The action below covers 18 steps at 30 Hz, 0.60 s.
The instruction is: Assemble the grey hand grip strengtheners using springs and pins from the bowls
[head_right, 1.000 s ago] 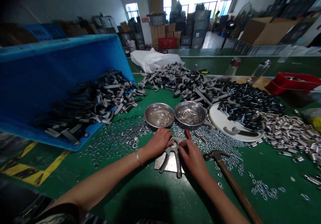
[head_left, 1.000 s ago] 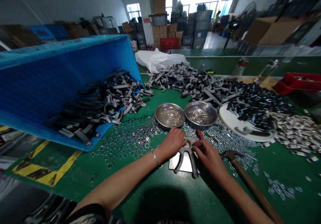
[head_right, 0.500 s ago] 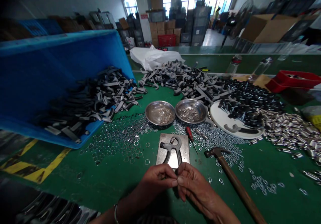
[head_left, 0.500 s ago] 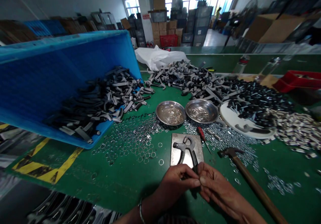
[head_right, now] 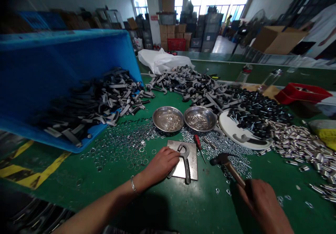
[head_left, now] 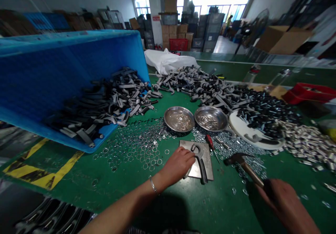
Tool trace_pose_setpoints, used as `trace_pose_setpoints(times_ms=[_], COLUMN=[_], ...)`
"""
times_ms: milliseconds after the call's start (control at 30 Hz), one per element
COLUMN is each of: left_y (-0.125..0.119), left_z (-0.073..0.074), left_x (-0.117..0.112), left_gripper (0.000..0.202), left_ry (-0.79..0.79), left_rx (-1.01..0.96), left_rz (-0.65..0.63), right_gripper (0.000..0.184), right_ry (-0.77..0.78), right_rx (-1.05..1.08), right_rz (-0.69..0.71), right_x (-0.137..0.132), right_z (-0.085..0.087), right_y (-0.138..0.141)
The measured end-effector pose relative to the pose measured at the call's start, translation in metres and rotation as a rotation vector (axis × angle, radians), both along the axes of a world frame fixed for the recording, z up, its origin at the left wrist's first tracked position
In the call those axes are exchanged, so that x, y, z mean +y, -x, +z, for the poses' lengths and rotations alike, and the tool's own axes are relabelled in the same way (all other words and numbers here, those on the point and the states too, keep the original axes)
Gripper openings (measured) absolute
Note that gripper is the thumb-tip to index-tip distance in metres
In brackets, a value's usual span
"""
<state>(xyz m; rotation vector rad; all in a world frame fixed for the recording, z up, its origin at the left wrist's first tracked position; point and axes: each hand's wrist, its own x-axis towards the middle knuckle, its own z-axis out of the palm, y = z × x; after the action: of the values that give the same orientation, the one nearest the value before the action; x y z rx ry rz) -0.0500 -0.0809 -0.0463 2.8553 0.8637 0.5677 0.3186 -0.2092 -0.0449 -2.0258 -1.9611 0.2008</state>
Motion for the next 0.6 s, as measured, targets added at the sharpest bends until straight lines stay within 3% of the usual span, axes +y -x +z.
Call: trace_pose_setpoints(times_ms=[100, 167, 300, 433, 500, 600], left_y=[-0.001, -0.001, -0.004, -0.009, -0.009, 0.0], left_z=[0.0, 0.001, 0.001, -0.001, 0.001, 0.009], left_x=[0.0, 0.0, 0.002, 0.004, 0.005, 0.008], left_gripper=[0.018, 0.018, 0.017, 0.018, 0.017, 0.013], left_ry=[-0.015, -0.002, 0.034, 0.057, 0.111, 0.256], left_rx=[0.031, 0.044, 0.051, 0.038, 0.008, -0.171], left_rz=[-0.003, 0.009, 0.041, 0.054, 0.061, 0.124], right_gripper=[0.036, 0.037, 0.036, 0.032, 0.033, 0.035], right_ry=[0.124, 0.24, 0.233, 0.344, 0.41, 0.353], right_rx=[0.279, 0.378, 0.301, 0.133, 0.18, 0.272], right_rz=[-0.027, 0.037, 0.117, 0.16, 0.198, 0.198], right_x=[0.025, 0.044, 0.078, 0.098, 0.098, 0.088], right_z=[0.025, 0.039, 0.047, 0.043, 0.049, 0.061], right_y=[0.04, 0.071, 0.114, 0.121, 0.118, 0.116])
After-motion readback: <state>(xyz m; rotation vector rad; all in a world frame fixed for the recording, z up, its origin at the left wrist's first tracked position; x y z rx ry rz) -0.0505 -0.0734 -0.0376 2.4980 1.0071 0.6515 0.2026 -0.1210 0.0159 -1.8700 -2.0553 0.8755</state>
